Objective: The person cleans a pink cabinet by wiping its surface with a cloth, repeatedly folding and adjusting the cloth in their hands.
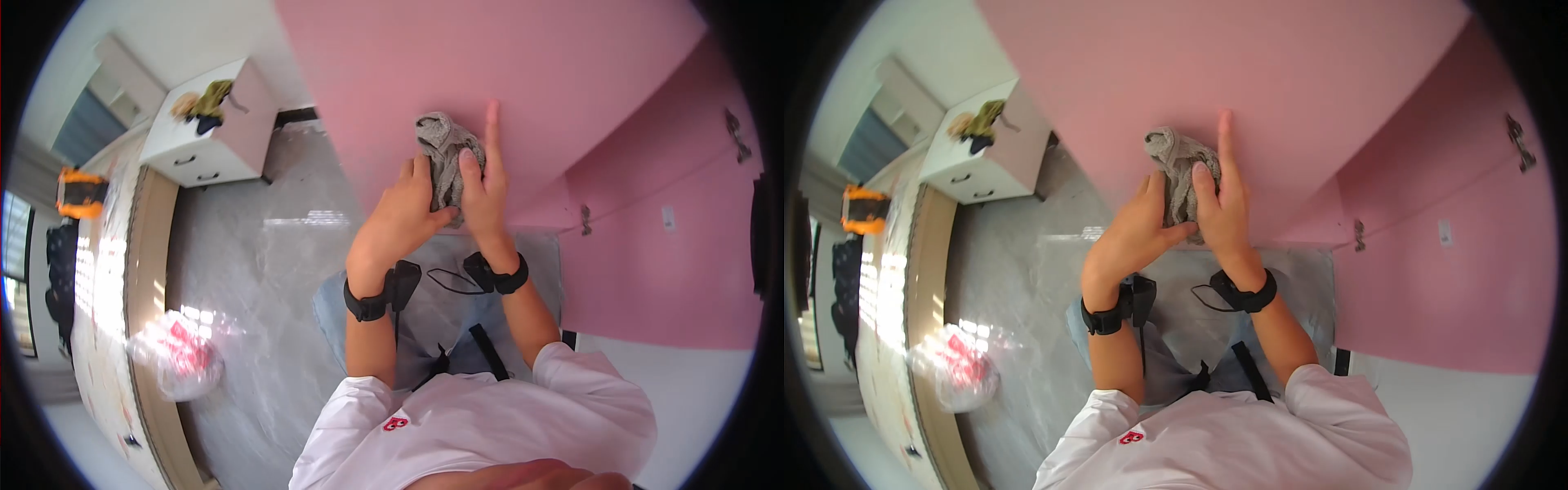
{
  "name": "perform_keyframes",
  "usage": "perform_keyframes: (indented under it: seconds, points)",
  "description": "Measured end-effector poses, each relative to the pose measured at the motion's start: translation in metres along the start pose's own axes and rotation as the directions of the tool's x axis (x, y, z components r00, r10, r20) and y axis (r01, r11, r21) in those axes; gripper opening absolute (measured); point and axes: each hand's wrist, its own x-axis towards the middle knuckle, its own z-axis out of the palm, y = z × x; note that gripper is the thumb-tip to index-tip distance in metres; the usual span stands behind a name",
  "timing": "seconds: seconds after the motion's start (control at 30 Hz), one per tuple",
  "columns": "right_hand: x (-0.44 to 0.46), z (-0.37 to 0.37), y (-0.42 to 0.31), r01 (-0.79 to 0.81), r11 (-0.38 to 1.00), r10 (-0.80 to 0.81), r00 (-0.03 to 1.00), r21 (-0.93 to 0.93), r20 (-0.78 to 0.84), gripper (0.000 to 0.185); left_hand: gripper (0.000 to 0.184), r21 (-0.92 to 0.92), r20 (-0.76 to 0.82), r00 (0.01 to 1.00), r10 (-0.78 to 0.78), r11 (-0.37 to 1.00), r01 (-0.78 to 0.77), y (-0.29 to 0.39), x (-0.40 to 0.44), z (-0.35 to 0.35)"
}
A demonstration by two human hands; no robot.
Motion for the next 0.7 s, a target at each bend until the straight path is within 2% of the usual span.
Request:
perform_keyframes:
  seconds: [0.07, 0.1, 0.13, 0.17, 0.2, 0.23, 0.27, 0.3, 0.37, 0.4, 0.47, 0.5, 0.53, 0.57, 0.63, 0.67, 0.7]
  points:
    - [-0.005, -0.030, 0.003, -0.152, 0.985, 0.156, 0.987, 0.085, -0.038, 0.068, 0.074, -0.032, 0.019, 0.994, 0.112, 0.993, -0.111, 0.009, 0.016, 0.018]
    - [-0.009, -0.044, 0.010, -0.156, 0.985, 0.161, 0.985, 0.071, -0.062, 0.068, 0.071, -0.061, 0.011, 0.982, 0.190, 0.980, -0.189, 0.013, 0.022, 0.028]
    - [-0.015, -0.057, 0.021, -0.162, 0.986, 0.168, 0.962, 0.047, -0.217, 0.066, 0.071, -0.065, 0.032, 0.979, 0.203, 0.978, -0.200, 0.018, 0.030, 0.039]
    - [-0.023, -0.070, 0.029, -0.174, 0.984, 0.172, 0.915, 0.027, -0.364, 0.065, 0.069, -0.101, -0.006, 0.945, 0.328, 0.940, -0.327, 0.025, 0.038, 0.052]
    - [-0.033, -0.083, 0.033, -0.187, 0.982, 0.182, 0.906, 0.025, -0.381, 0.065, 0.068, -0.132, -0.046, 0.896, 0.443, 0.886, -0.445, 0.031, 0.045, 0.066]
    - [-0.043, -0.096, 0.035, -0.163, 0.954, 0.266, 0.849, 0.252, -0.457, 0.062, 0.068, -0.133, -0.026, 0.894, 0.447, 0.885, -0.446, 0.038, 0.053, 0.080]
    - [-0.050, -0.101, 0.034, -0.103, 0.880, 0.358, 0.785, 0.464, -0.506, 0.059, 0.068, -0.214, -0.077, 0.852, 0.517, 0.826, -0.521, 0.046, 0.062, 0.096]
    - [-0.052, -0.103, 0.031, -0.103, 0.879, 0.363, 0.777, 0.465, -0.515, 0.059, 0.068, -0.289, -0.139, 0.806, 0.576, 0.755, -0.589, 0.052, 0.066, 0.108]
    - [-0.046, -0.105, 0.012, 0.072, 0.889, 0.296, 0.665, 0.453, -0.686, 0.056, 0.067, -0.330, -0.109, 0.805, 0.583, 0.743, -0.582, 0.068, 0.065, 0.118]
    - [-0.039, -0.109, 0.006, 0.080, 0.888, 0.292, 0.663, 0.454, -0.689, 0.056, 0.067, -0.368, -0.090, 0.802, 0.591, 0.728, -0.578, 0.076, 0.064, 0.116]
    - [-0.019, -0.118, 0.006, -0.058, 0.931, 0.300, 0.684, 0.360, -0.665, 0.050, 0.064, -0.355, -0.093, 0.815, 0.572, 0.746, -0.563, 0.083, 0.057, 0.111]
    - [-0.007, -0.118, 0.013, -0.056, 0.931, 0.298, 0.689, 0.362, -0.661, 0.050, 0.061, -0.320, -0.186, 0.824, 0.536, 0.760, -0.566, 0.083, 0.054, 0.110]
    - [0.007, -0.114, 0.023, -0.070, 0.970, 0.202, 0.765, 0.234, -0.611, 0.045, 0.058, -0.285, -0.281, 0.824, 0.491, 0.778, -0.561, 0.082, 0.052, 0.109]
    - [0.013, -0.108, 0.028, -0.069, 0.992, 0.115, 0.837, 0.104, -0.535, 0.041, 0.058, -0.280, -0.295, 0.827, 0.478, 0.785, -0.553, 0.077, 0.049, 0.104]
    - [0.012, -0.087, 0.023, -0.076, 0.984, 0.150, 0.836, 0.160, -0.527, 0.038, 0.057, -0.129, -0.288, 0.793, 0.537, 0.799, -0.587, 0.062, 0.043, 0.083]
    - [0.014, -0.074, 0.018, -0.078, 0.976, 0.178, 0.826, 0.204, -0.535, 0.034, 0.057, -0.109, -0.324, 0.791, 0.518, 0.810, -0.576, 0.058, 0.038, 0.071]
    - [0.011, -0.061, 0.010, -0.135, 0.963, 0.238, 0.833, 0.234, -0.500, 0.033, 0.058, -0.068, -0.297, 0.828, 0.476, 0.854, -0.516, 0.056, 0.027, 0.062]
